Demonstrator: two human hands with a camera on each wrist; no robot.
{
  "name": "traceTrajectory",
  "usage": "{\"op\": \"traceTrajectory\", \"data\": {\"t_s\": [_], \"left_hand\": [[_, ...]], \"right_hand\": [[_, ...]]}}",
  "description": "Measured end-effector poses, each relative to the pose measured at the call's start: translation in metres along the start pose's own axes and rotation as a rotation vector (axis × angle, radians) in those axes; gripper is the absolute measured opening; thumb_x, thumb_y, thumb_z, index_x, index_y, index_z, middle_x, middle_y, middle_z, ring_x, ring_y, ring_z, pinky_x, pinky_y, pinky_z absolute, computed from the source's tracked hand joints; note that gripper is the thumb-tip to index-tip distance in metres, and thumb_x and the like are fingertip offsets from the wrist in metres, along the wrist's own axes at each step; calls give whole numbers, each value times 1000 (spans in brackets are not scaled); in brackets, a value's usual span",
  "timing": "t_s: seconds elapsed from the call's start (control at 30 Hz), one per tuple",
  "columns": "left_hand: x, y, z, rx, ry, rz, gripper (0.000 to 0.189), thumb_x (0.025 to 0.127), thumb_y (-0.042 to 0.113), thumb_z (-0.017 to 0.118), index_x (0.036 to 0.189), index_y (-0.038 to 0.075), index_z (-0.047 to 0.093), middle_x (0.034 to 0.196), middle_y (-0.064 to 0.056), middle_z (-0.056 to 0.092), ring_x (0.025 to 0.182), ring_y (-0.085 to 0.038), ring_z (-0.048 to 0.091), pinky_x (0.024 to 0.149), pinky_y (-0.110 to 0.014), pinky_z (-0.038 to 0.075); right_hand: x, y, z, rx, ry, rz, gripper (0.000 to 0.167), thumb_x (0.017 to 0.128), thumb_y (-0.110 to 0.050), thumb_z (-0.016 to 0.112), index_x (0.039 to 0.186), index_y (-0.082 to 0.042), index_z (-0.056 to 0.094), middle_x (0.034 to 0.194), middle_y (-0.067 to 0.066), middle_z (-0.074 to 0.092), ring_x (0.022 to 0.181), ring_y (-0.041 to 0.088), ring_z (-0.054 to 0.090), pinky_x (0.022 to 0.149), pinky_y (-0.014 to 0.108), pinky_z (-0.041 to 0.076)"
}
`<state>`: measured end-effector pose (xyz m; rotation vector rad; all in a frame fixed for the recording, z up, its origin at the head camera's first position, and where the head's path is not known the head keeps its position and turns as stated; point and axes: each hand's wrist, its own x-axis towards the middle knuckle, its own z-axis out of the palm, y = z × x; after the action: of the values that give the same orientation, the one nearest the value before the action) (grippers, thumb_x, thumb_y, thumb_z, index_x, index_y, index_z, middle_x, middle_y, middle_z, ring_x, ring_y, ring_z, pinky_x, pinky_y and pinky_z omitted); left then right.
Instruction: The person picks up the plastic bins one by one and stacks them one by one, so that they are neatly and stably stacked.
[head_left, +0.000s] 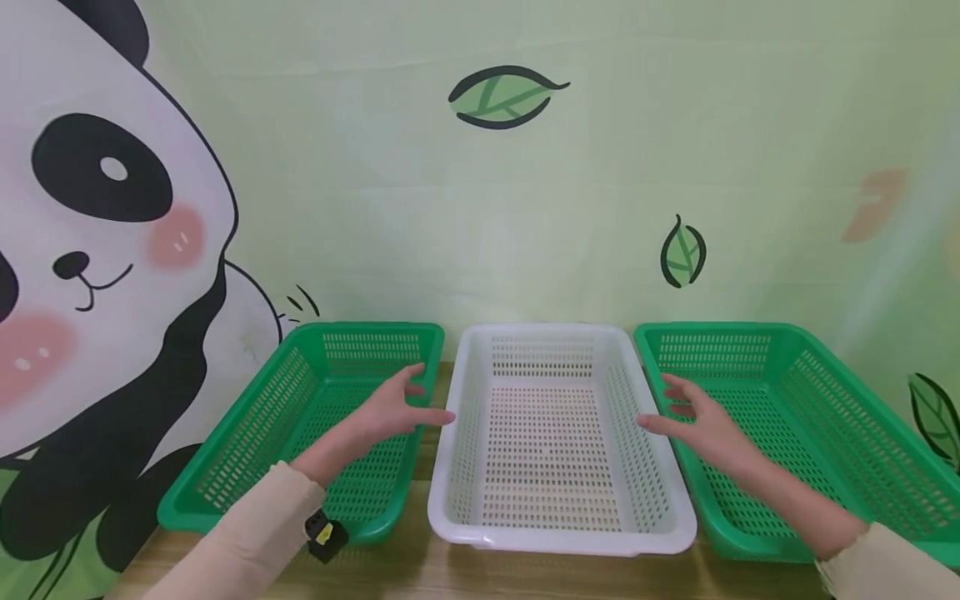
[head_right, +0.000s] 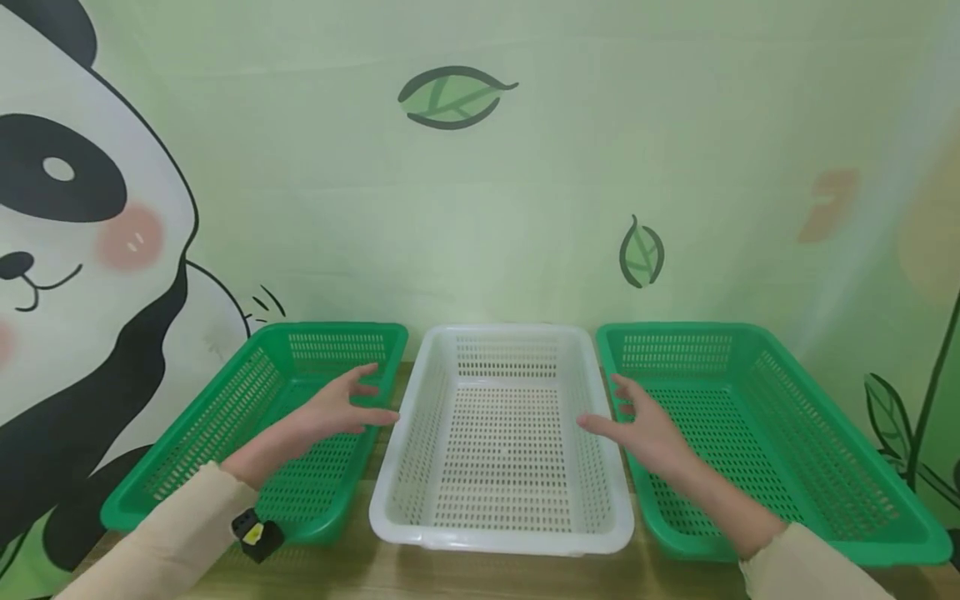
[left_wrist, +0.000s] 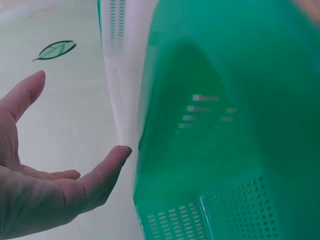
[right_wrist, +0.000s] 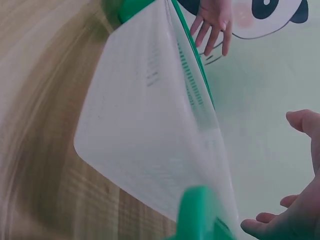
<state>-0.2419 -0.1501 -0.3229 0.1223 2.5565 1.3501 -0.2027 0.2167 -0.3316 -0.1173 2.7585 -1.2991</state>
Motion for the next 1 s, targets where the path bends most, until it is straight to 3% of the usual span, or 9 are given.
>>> {"op": "traceTrajectory", "data": {"t_s": [0.37, 0.53, 0.67, 0.8, 1.0], "left_hand": [[-2, 2, 19, -7, -7, -41, 94, 74, 28, 74, 144, 6, 15, 137, -25, 33, 95, -35, 59, 86, -52, 43], [0, 1, 26, -15, -14, -26, 94, 72, 24, 76, 143, 4, 19, 134, -26, 36, 93, -32, 59, 84, -50, 46], [0, -1, 32, -21, -24, 15, 91, 70, 19, 77, 141, 2, 23, 124, -25, 46, 88, -28, 61, 77, -46, 50], [0, -2, 36, 6, -24, 34, 86, 69, 12, 77, 139, 0, 28, 115, -22, 52, 88, -27, 61, 75, -44, 51], [-2, -2, 40, 113, 19, 37, 81, 68, -1, 74, 137, -3, 31, 120, -23, 51, 100, -34, 57, 77, -46, 50]], "right_hand": [[-7, 0, 13, 97, -58, 34, 94, 82, -42, 61, 144, -1, 3, 142, 28, 18, 127, 45, 21, 92, 62, 32], [-9, -1, 19, 133, -53, 31, 94, 82, -39, 62, 144, 0, 3, 139, 27, 22, 121, 43, 34, 82, 52, 46], [-11, -1, 24, 161, -46, 33, 95, 81, -37, 65, 144, 0, 4, 137, 26, 24, 112, 40, 46, 75, 45, 50], [-13, -1, 28, 175, -45, 57, 97, 81, -38, 65, 144, 0, 2, 141, 28, 19, 112, 40, 47, 79, 47, 49], [-13, 2, 31, 195, -28, 52, 97, 80, -36, 67, 143, 1, 4, 141, 28, 20, 115, 41, 45, 79, 46, 49]]}}
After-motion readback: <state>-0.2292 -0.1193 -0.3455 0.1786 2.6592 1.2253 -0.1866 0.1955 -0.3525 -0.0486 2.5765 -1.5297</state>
